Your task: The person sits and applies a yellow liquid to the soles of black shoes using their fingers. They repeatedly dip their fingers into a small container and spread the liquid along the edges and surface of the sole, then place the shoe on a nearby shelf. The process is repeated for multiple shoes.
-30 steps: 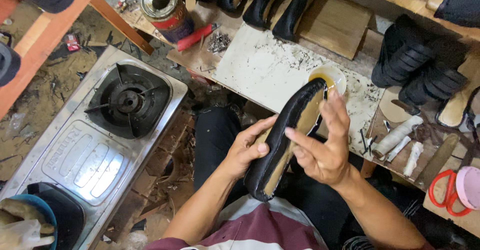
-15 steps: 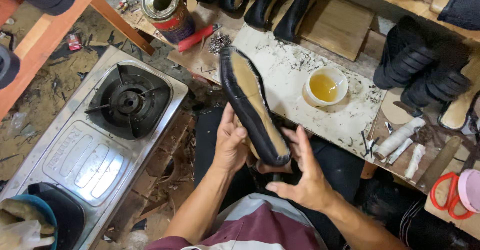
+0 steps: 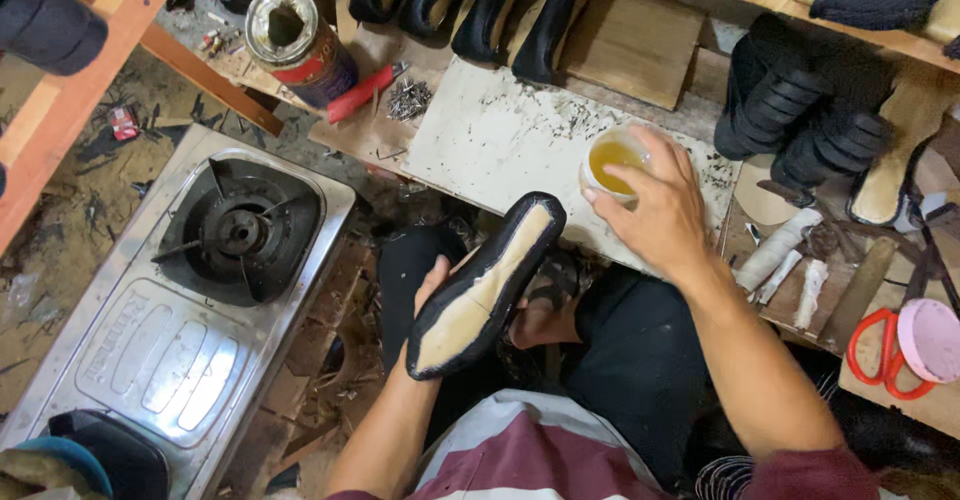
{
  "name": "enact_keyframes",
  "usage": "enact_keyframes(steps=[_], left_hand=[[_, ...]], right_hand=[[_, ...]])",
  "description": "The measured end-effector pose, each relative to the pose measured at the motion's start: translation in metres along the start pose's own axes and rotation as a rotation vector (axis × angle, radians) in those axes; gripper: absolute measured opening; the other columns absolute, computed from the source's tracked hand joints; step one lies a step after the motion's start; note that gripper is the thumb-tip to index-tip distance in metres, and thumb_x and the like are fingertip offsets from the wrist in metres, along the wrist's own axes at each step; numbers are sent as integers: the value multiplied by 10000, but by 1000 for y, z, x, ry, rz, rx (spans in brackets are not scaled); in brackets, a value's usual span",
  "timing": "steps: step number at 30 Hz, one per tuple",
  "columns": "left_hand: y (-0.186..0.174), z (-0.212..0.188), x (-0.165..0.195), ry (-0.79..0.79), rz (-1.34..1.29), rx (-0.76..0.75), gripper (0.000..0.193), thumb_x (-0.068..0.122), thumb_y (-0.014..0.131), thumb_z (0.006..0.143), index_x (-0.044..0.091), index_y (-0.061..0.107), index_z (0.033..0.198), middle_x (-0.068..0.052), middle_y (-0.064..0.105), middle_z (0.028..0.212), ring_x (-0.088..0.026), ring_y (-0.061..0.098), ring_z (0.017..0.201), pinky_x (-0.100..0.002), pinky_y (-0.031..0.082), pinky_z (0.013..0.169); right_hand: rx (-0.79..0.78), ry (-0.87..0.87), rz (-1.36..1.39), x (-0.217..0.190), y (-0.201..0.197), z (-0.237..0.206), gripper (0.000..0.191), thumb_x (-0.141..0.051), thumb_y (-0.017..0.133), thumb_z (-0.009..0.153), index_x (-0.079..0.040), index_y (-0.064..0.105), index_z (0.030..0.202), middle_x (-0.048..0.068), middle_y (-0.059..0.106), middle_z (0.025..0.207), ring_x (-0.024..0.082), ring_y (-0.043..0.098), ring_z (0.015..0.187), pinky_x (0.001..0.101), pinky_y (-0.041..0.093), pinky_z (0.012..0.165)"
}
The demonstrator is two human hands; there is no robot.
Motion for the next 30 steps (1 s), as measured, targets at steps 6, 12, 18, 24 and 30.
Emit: enact_keyframes(steps=[6,12,18,24,30], left_hand=[[-1,-2,12,113,257,-8,986,464,743,833,-4,319,1590,-176,501,1513,-263,555,1327,-371,437,1142],[10,-2,23,166,375,74,996,475,735,819,-47,349,1575,-190,525,1490,-251,572,1302,-358,449,1118],[37,9,13,115,439,-11,1041,504,731,823,-60,313,1592,-197,493,1522,-245,543,1341,-351,417,1143],[51,10,11,138,495,-63,1030,509,713,842,-80,311,1586,-206,454,1565,-253,491,1415,-348,361,1196],[55,8,12,158,577,-48,986,505,678,860,-90,342,1571,-200,447,1577,-250,477,1432,-345,346,1207]], right_hand=[[-293,71,-257,36,30,20,602,-635,753,707,-123,835,1015,131,262,1681,444,85,1522,675,113,1138],[-17,84,46,38,8,-5,403,-437,637,1000,-86,791,875,6,543,1566,294,413,1521,440,302,1311],[141,-131,483,-41,-3,-40,318,-272,595,1020,-17,754,1124,237,366,1635,393,348,1559,522,279,1295],[171,-130,441,-66,-4,-36,335,-217,563,1062,-25,707,1296,286,228,1689,436,282,1592,549,280,1300],[180,-160,409,-62,-7,-37,316,-194,590,1041,-40,711,1289,287,258,1676,429,311,1580,547,270,1300]])
Point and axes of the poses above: each hand's wrist, its own z-axis towards the middle knuckle, its own y-axis out of the palm, x = y × z, the point moved 8 cm from there along z, towards the middle knuckle
